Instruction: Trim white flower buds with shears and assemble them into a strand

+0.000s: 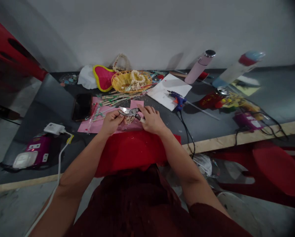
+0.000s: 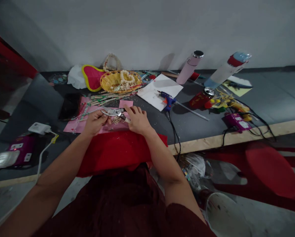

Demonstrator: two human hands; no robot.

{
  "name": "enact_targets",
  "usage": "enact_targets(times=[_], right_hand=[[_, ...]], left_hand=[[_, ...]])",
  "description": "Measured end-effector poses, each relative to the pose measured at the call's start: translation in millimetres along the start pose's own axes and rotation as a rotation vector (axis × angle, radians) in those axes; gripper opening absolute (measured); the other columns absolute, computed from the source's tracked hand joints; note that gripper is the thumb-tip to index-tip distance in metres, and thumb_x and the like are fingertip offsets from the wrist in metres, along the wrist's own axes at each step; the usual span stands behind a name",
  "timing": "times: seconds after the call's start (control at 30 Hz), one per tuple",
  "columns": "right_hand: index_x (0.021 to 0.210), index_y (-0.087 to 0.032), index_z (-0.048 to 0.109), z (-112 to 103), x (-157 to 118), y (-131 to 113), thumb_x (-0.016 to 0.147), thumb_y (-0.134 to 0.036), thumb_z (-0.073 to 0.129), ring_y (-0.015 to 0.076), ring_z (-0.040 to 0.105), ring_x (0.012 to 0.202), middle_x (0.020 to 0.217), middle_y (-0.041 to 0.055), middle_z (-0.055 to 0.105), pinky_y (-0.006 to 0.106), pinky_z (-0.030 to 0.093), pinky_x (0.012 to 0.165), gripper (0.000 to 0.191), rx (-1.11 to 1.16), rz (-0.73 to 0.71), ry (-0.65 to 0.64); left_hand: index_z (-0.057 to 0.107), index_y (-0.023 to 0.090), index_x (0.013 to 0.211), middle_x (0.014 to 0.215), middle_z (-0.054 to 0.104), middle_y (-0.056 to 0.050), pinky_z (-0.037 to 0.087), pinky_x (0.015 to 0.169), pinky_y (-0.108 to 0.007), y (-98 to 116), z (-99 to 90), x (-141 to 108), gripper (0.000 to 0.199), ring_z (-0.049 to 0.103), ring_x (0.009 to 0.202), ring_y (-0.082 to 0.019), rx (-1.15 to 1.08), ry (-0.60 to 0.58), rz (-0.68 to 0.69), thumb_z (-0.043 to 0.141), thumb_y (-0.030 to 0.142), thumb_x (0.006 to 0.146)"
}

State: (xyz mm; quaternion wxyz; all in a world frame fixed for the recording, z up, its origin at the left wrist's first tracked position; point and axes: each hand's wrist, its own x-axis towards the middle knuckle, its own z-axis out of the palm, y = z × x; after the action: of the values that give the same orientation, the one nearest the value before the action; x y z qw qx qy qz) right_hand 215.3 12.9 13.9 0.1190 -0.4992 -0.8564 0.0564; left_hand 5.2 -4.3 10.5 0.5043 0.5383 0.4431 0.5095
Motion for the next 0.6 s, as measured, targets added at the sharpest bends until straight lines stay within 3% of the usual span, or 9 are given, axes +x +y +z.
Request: enact_targets(times=[0.2,0.37,0.5,0.6], right_hand=[[0.148,-0.023,0.025,0.0,1.2,1.3,0.078,-0.025,0.053,0.0298,0.043,0.117,0.131,0.012,0.049,0.043,0.039,0.092,0.075,0.01,-0.052,0.0],[0.144,-0.024,0.032,-2.5,0.5,-4.4,0.088,-0.032,0.045,0.0273,0.049,0.11,0.123,0.0116,0.055,0.039,0.041,0.09,0.058,0.024,-0.034,-0.032],[0.141,-0.025,0.035,-4.2,-0.9,-8.2,0.088,-0.03,0.046,0.0265,0.054,0.105,0.117,0.0112,0.058,0.037,0.043,0.087,0.055,0.019,0.023,-0.059],[0.141,-0.025,0.035,-3.6,-1.1,-9.7,0.087,-0.029,0.046,0.0274,0.055,0.103,0.117,0.0117,0.059,0.037,0.044,0.086,0.056,0.006,0.064,-0.059]], left_hand=[[0.063,0.015,0.067,0.049,0.06,-0.002,0.031,0.04,-0.018,3.0,-4.6,-4.0,0.029,0.05,0.042,-0.009,-0.161,-0.109,-0.146,0.075,0.041,0.066],[0.062,0.014,0.068,0.048,0.059,-0.001,0.026,0.039,-0.017,1.5,-4.5,-2.7,0.03,0.045,0.039,-0.007,-0.163,-0.068,-0.138,0.074,0.043,0.068],[0.062,0.014,0.069,0.051,0.06,-0.001,0.021,0.038,-0.019,-2.4,0.3,-1.2,0.033,0.034,0.036,-0.005,-0.066,0.016,-0.039,0.065,0.046,0.077],[0.064,0.014,0.071,0.064,0.066,-0.003,0.034,0.047,-0.02,-3.4,3.4,-2.1,0.03,0.048,0.05,-0.008,0.16,0.074,0.108,0.061,0.041,0.083]])
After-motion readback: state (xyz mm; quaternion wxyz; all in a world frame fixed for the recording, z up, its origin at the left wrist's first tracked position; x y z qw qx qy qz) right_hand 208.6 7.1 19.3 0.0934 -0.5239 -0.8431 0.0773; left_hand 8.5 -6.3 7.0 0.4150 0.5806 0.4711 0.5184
